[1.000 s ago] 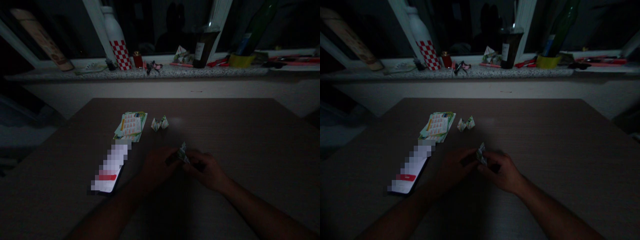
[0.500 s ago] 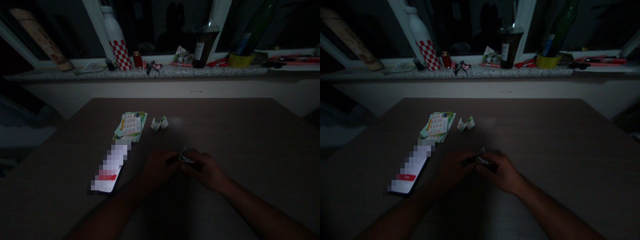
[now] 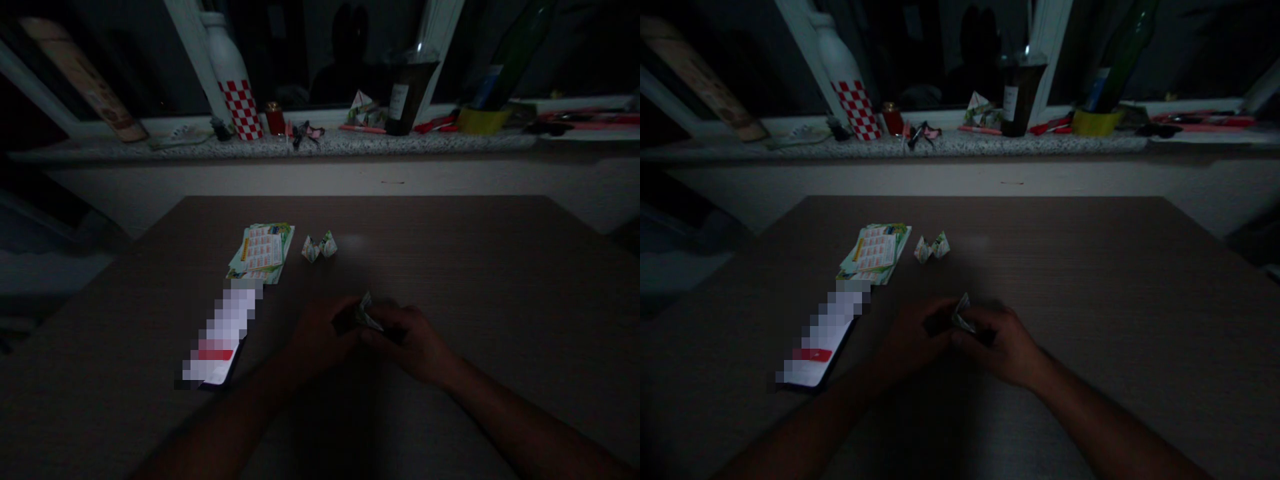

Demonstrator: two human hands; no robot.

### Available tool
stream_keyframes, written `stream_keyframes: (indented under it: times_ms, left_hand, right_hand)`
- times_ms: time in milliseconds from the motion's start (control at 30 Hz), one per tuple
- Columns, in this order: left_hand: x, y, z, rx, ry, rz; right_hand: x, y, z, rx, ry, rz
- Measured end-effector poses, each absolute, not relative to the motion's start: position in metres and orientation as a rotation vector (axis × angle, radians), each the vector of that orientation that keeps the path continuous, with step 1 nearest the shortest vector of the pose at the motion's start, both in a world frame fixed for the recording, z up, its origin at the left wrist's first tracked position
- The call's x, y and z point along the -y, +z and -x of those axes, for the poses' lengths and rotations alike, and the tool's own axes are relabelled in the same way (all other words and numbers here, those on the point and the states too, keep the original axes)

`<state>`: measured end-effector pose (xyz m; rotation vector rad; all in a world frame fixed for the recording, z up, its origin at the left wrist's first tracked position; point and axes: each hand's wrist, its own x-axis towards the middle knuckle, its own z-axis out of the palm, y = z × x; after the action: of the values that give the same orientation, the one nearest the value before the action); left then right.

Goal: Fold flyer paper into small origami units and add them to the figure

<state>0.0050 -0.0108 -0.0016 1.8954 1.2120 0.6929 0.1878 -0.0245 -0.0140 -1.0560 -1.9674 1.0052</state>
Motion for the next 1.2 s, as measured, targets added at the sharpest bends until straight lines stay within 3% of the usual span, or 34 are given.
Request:
stream_keyframes:
  times_ms: [1200]
  left_hand:
    - [0.0138,-0.005,0.0018,-1.13,0.671,-2.036]
  right_hand:
    - [0.0266,-0.0145,-0.188,2.073,1.022,0.971]
